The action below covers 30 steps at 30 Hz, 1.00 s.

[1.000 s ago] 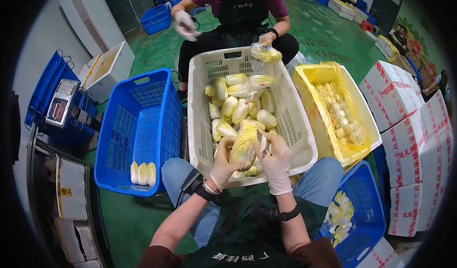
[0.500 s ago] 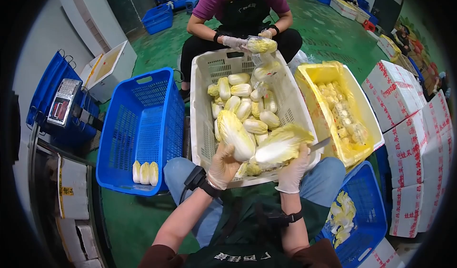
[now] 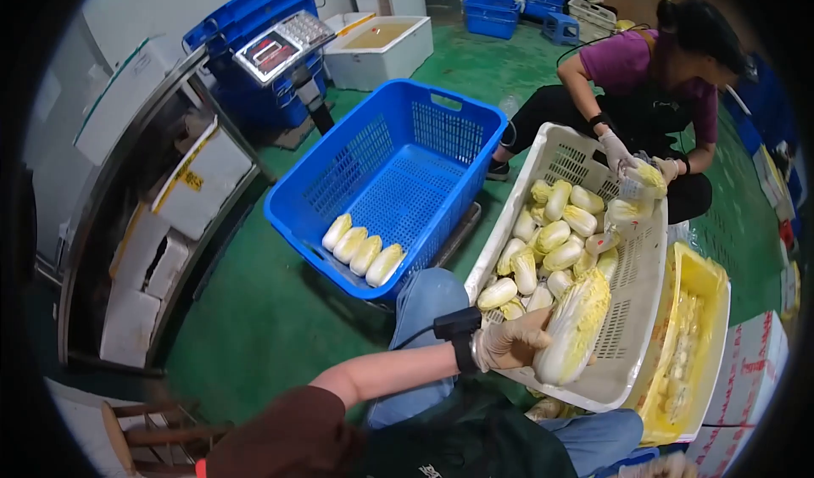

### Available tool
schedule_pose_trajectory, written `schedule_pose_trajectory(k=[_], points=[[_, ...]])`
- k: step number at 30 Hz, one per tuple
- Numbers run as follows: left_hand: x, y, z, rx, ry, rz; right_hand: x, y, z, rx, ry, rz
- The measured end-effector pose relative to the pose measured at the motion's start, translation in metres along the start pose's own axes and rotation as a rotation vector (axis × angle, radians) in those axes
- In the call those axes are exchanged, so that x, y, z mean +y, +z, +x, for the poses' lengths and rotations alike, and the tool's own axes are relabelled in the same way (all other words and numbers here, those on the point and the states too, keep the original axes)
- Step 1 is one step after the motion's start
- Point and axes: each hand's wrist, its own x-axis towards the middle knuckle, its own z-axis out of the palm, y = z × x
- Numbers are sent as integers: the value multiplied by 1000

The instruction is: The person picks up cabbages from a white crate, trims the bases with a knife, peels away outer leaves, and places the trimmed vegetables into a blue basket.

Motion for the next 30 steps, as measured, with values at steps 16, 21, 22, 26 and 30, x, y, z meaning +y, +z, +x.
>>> schedule_pose_trajectory(k=[16, 21, 22, 26, 30], points=[[288, -134, -160, 1131, -366, 1860, -20, 331, -3, -478, 764, 756], [285, -216, -189, 1092, -1103, 1881, -22, 507, -69, -644, 1045, 154], [280, -225, -189, 1066, -1195, 1923, -15, 544, -86, -521, 1194, -102], [261, -292, -204, 859, -1459, 2073, 120, 542, -154, -1281, 438, -751], [280, -279, -205, 891, -1238, 1640, 171, 574, -194, -1771, -17, -817]])
